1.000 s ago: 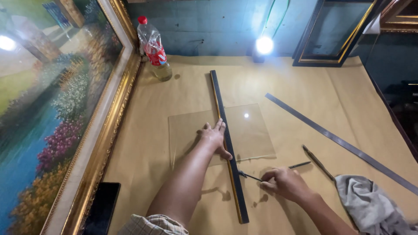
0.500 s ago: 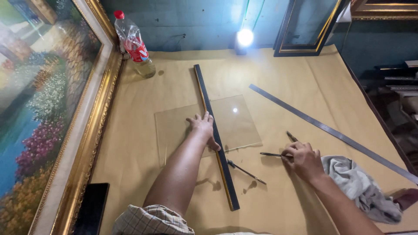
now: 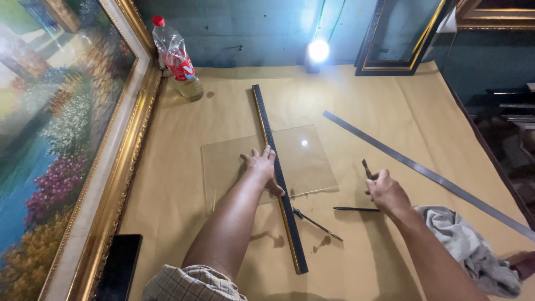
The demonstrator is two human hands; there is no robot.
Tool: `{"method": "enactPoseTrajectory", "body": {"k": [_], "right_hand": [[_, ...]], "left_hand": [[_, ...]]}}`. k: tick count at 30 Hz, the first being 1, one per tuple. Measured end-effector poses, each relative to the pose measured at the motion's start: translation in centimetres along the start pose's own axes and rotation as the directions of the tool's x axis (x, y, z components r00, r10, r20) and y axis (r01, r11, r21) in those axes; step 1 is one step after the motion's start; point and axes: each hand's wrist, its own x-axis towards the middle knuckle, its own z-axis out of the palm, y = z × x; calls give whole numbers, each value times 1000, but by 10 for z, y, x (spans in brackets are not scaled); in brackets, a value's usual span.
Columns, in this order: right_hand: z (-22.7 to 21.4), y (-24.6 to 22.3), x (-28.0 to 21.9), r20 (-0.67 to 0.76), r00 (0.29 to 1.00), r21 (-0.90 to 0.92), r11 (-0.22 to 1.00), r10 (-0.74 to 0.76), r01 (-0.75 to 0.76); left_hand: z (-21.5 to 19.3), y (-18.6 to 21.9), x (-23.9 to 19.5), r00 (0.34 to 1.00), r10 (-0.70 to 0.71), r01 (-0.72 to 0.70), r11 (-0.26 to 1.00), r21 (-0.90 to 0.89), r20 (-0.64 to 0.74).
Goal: Measuring and cutting a piece of glass using a ruler and a glass cutter
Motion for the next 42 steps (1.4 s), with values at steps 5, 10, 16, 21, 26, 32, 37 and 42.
{"method": "enactPoseTrajectory", "body": {"k": [5,10,16,21,26,32,37,42], "right_hand": [[7,-70,-43,204,956,102,976,-211,194],[15,-109,-55,294,908,20,952,-298,306],[20,-129,-52,269,948,-262,934,-169,241],[34,-135,-48,304,930,-365,876,-207,314],[52,-139,-33,300,916,-419,825,-267,378],[50,-174,4,282,894,-454,772,-348,444],[47,-183,10,311,884,-531,708,-348,466],[57,-166,-26,523,831,-637,562,-188,528]], "left_hand": [[-3,-1,-2,1000,2,-2,1000,-3,9],[-5,-3,-2,1000,13,-13,1000,-20,12],[-5,-4,-5,1000,15,-15,999,-49,17],[1,-5,3,1000,21,-21,999,-37,2],[-1,-6,0,1000,25,-25,998,-51,8],[7,-4,15,1000,15,-15,998,-68,12],[17,-1,33,1000,16,-15,997,-82,6],[-5,0,1,998,-5,8,998,-69,57]]}}
